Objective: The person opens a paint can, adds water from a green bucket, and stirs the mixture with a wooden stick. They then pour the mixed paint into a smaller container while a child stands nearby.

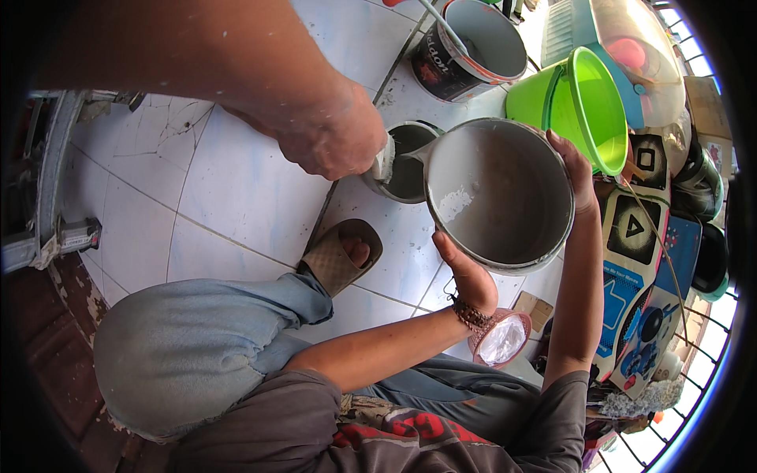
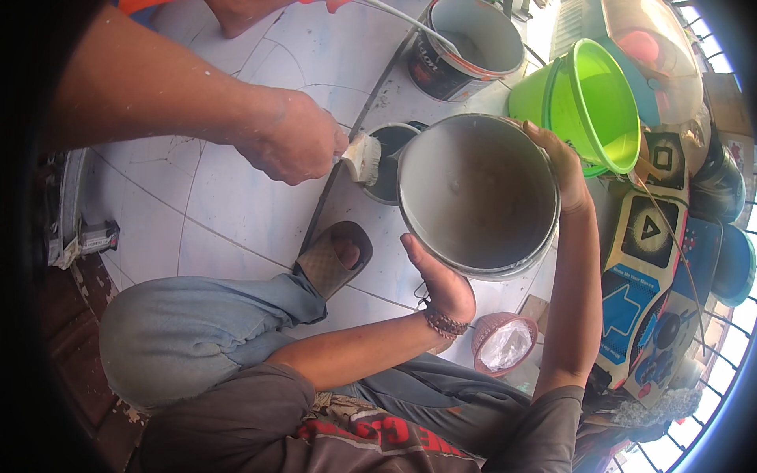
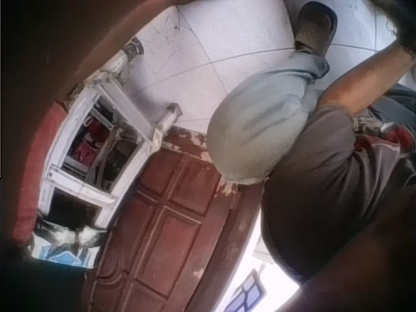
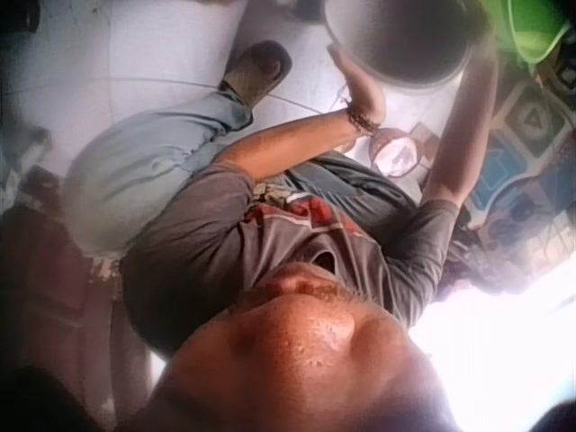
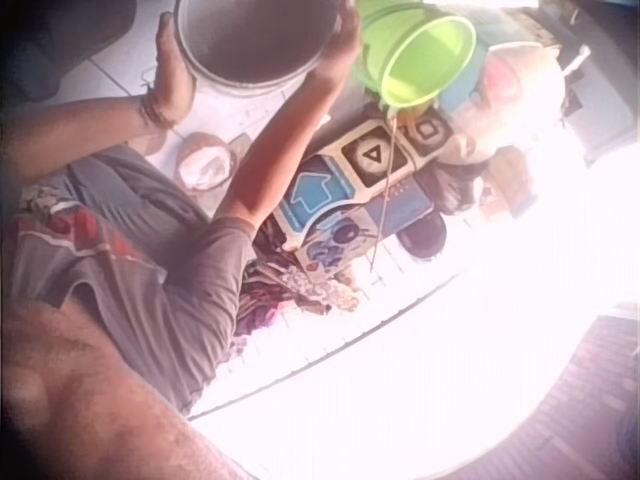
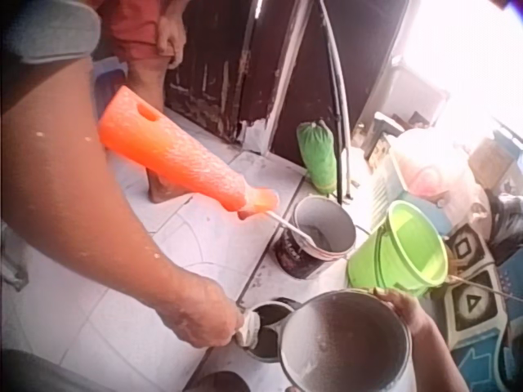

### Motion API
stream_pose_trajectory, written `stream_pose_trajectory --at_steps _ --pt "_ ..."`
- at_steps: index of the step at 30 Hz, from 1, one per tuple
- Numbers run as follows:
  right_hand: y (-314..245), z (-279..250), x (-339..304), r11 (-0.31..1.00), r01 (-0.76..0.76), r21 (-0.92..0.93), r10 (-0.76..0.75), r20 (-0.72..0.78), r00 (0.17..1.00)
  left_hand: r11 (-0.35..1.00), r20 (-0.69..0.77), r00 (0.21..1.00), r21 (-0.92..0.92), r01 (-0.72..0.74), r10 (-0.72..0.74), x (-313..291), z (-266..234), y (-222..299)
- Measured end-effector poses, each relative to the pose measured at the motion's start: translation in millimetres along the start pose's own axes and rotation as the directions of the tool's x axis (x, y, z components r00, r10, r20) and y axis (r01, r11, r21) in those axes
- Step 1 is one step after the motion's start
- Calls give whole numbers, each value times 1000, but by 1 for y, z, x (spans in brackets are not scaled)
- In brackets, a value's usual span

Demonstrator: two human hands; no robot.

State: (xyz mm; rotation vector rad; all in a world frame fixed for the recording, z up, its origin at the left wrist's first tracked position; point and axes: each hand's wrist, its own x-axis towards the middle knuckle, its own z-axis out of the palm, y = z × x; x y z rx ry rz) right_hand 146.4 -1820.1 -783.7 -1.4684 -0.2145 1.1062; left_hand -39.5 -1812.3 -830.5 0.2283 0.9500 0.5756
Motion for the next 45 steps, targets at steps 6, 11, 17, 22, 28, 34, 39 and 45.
stream_pose_trajectory --at_steps 6,11,17,22,28,34,39,45 --pt "2 -5 0 1000 -24 -3 24 -45 999 1000 10 1000 4 1 -1 -1 0 -5" --pt "2 -7 -1 999 -42 23 43 -54 998 1000 1 1000 2 -13 13 -1 0 -9" --pt "4 -9 1 995 -81 54 85 -75 994 999 -29 999 36 21 -20 -5 3 -6" --pt "0 -3 -3 999 -41 15 42 -77 996 998 -67 996 29 62 -60 -9 9 0" --pt "0 -6 -3 998 -30 -58 25 -101 995 997 -61 996 25 67 -65 -10 7 -3" --pt "1 -8 -3 998 -40 -40 34 -131 991 999 -38 998 2 51 -51 -10 5 -7" --pt "-3 -1 -7 999 -38 -32 34 -124 992 997 -56 996 -28 71 -72 -11 5 -11" --pt "-8 5 -10 998 -53 -26 50 -124 991 998 -61 997 12 58 -57 -14 5 -11"
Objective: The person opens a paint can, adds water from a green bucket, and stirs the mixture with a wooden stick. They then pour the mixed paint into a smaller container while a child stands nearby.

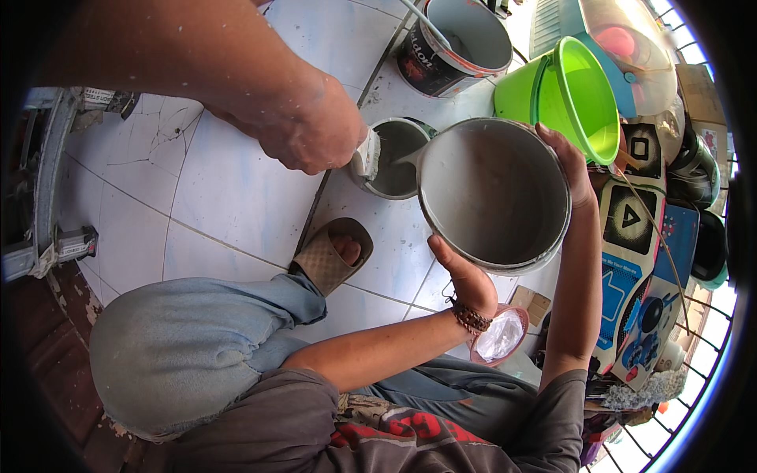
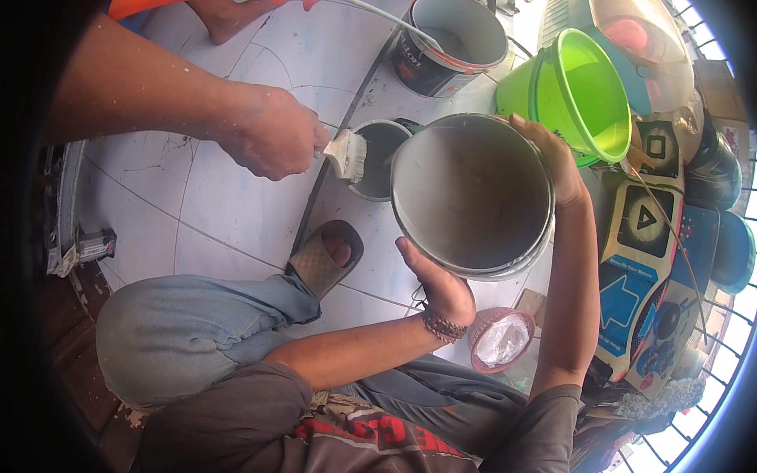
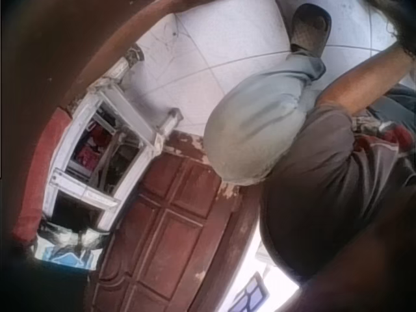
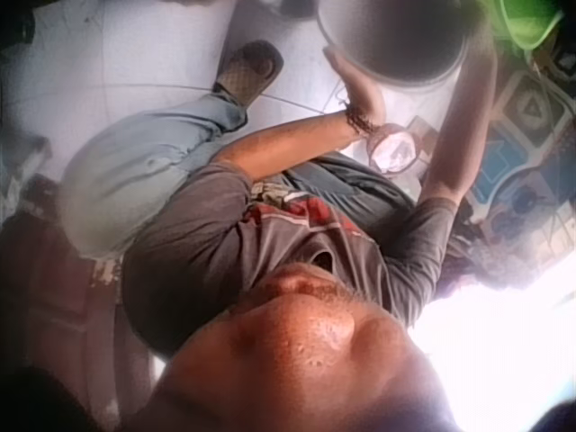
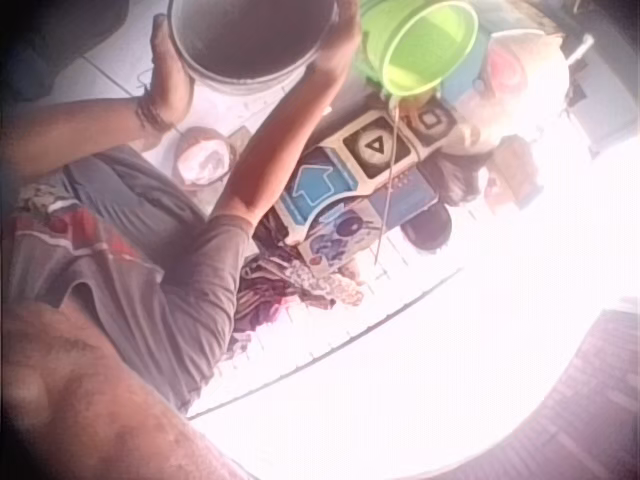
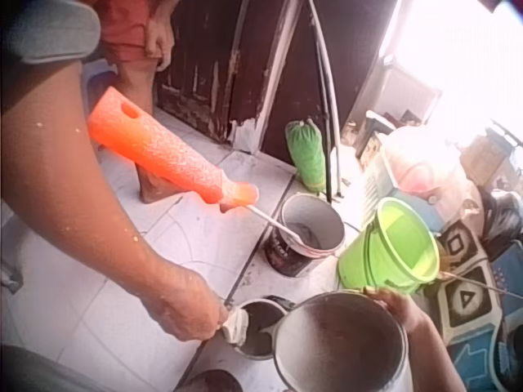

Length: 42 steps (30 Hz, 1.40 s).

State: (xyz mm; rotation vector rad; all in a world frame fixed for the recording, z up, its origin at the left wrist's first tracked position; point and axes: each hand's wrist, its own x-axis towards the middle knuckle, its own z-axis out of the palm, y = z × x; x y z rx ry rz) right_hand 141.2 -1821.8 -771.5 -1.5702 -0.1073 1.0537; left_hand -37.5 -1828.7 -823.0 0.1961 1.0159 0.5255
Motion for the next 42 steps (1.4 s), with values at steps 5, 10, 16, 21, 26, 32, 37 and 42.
stream_pose_trajectory --at_steps 5,10,16,21,26,32,37,42 --pt "0 -1 2 1000 -3 14 3 24 1000 999 -8 1000 -29 18 -18 1 -1 -2" --pt "-1 1 2 1000 -14 17 14 -1 1000 999 -29 1000 -31 7 -8 2 -1 -4" --pt "-2 6 1 1000 -15 7 15 0 1000 1000 -52 999 30 2 0 -2 0 1" --pt "-3 5 2 999 -12 -37 11 -26 1000 1000 -47 999 -10 3 -4 -1 -1 -2" --pt "-1 1 4 998 -43 38 44 -13 999 1000 -67 998 5 -2 2 -3 0 0" --pt "1 -6 3 999 7 -52 -4 59 998 998 -82 996 45 -31 34 -5 1 1" --pt "8 -14 5 998 45 45 -50 121 991 997 11 997 27 -73 73 -6 -2 -1" --pt "8 -14 1 994 104 31 -108 149 983 994 53 993 26 -108 107 -2 -5 -5"
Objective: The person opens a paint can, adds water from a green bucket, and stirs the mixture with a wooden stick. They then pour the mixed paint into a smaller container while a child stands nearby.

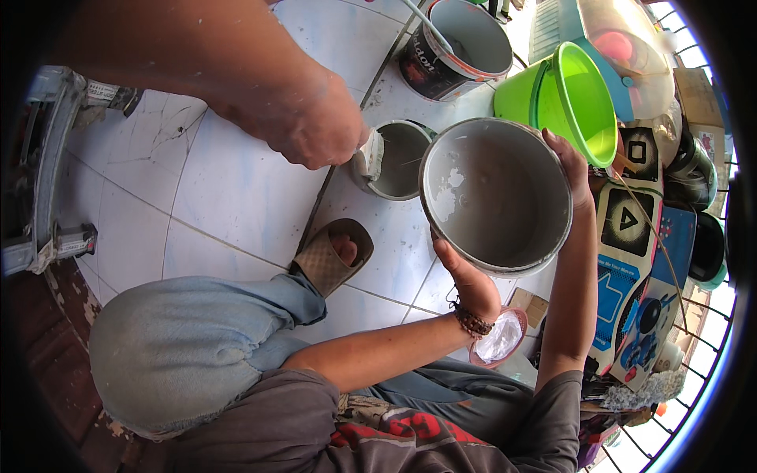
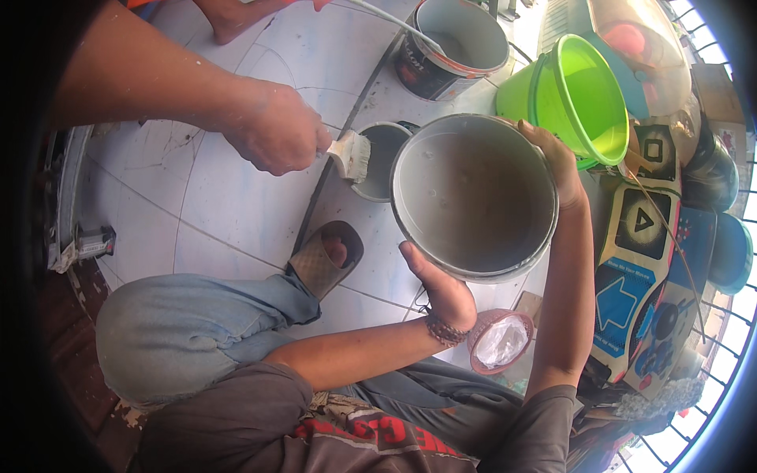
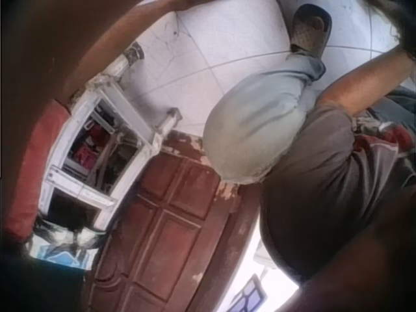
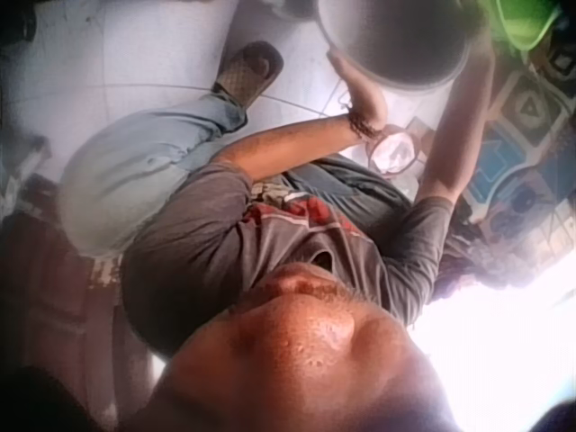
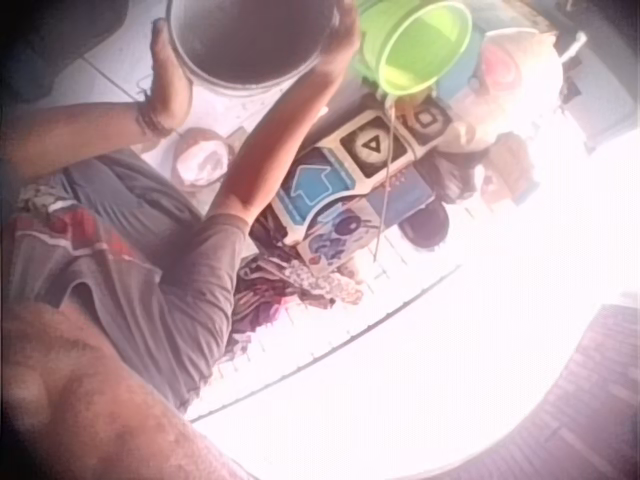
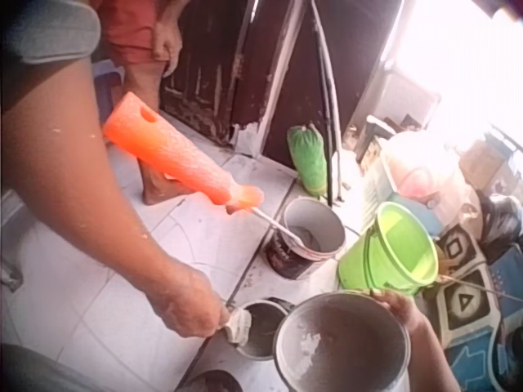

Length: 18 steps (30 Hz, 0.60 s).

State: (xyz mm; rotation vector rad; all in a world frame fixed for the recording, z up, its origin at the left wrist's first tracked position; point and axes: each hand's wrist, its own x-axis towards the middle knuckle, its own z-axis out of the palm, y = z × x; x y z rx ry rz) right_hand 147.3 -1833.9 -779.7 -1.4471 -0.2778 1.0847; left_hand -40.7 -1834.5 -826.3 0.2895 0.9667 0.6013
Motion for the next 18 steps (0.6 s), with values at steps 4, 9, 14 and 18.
stream_pose_trajectory --at_steps 4,9,14,18 --pt "1 2 -1 998 6 56 -8 45 999 1000 -2 1000 -6 -9 9 5 -3 -6" --pt "3 5 0 991 -49 125 42 61 997 998 -7 999 46 -32 32 4 -4 -7" --pt "12 -6 1 988 -56 145 53 28 998 998 9 1000 58 -23 22 7 -9 -17" --pt "10 -8 -1 985 -17 174 -12 165 986 998 36 999 56 -32 30 5 -11 -18"
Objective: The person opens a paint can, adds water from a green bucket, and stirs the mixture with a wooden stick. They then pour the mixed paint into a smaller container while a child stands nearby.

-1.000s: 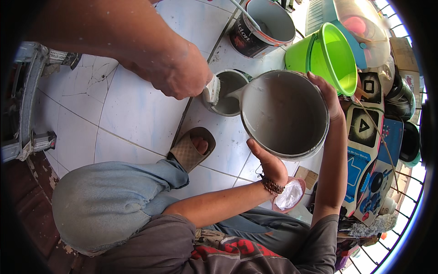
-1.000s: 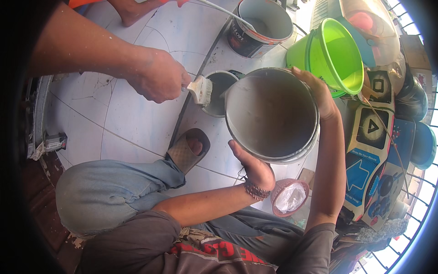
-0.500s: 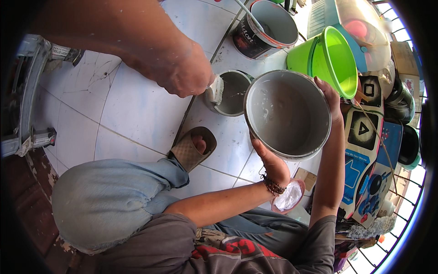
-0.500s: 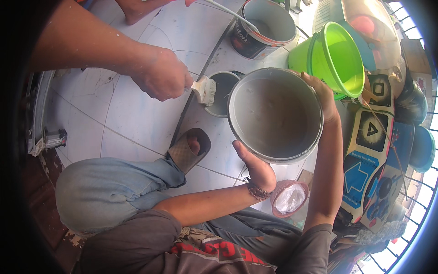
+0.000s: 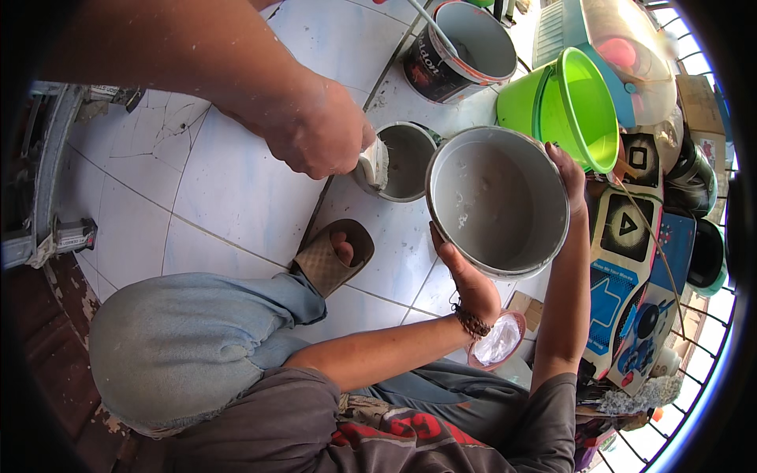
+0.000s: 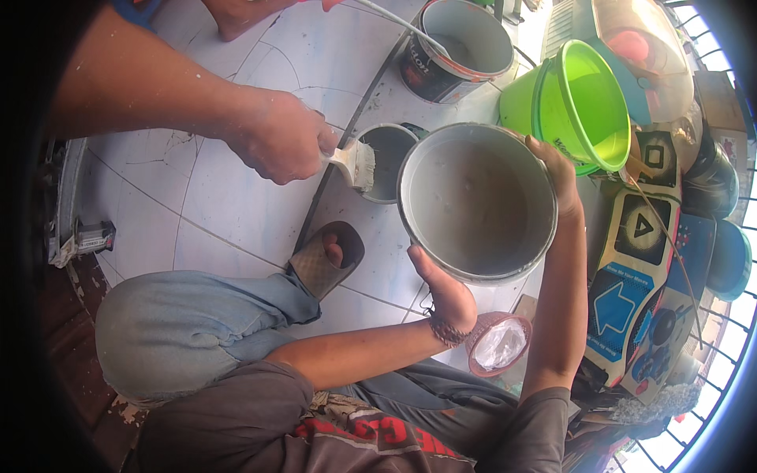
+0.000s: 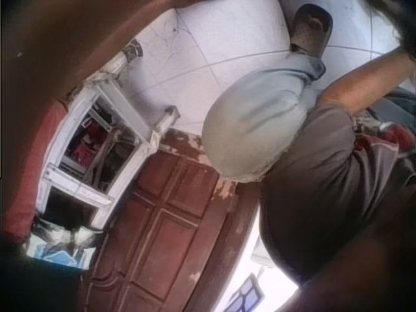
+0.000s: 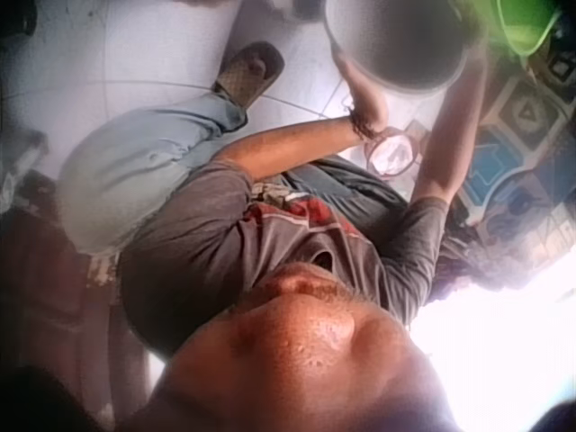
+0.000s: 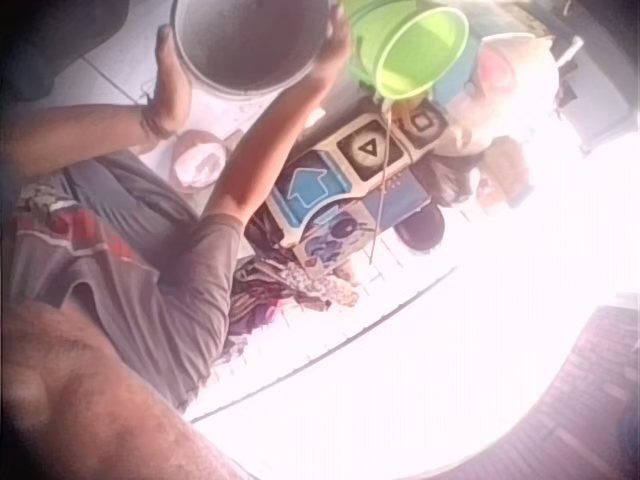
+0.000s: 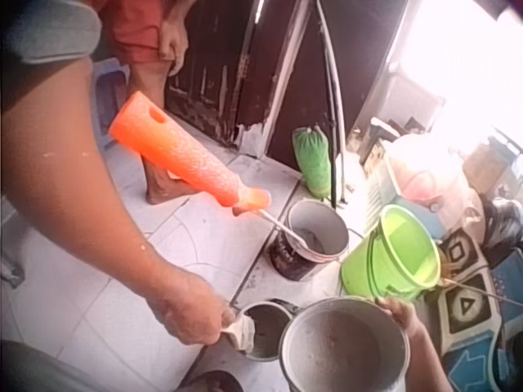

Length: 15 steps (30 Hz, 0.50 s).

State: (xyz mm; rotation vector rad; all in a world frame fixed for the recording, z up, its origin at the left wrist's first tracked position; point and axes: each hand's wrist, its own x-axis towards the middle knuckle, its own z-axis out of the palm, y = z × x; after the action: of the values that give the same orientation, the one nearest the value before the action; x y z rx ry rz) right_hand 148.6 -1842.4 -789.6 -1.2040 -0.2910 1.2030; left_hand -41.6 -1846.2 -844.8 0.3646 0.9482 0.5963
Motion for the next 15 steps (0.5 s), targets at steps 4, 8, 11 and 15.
stream_pose_trajectory --at_steps 4,8,11,15 --pt "11 -19 -6 993 65 -101 -78 -131 988 990 70 994 111 -86 78 1 -3 0" --pt "37 -95 -16 938 175 -300 -263 -286 921 980 81 989 147 -135 124 -5 -4 -7" --pt "35 -54 -9 876 368 -312 -417 -106 903 969 48 985 175 -172 167 -2 -4 -13" --pt "44 -81 -10 541 506 -672 -619 89 780 971 91 982 157 -180 167 -1 -5 -16"
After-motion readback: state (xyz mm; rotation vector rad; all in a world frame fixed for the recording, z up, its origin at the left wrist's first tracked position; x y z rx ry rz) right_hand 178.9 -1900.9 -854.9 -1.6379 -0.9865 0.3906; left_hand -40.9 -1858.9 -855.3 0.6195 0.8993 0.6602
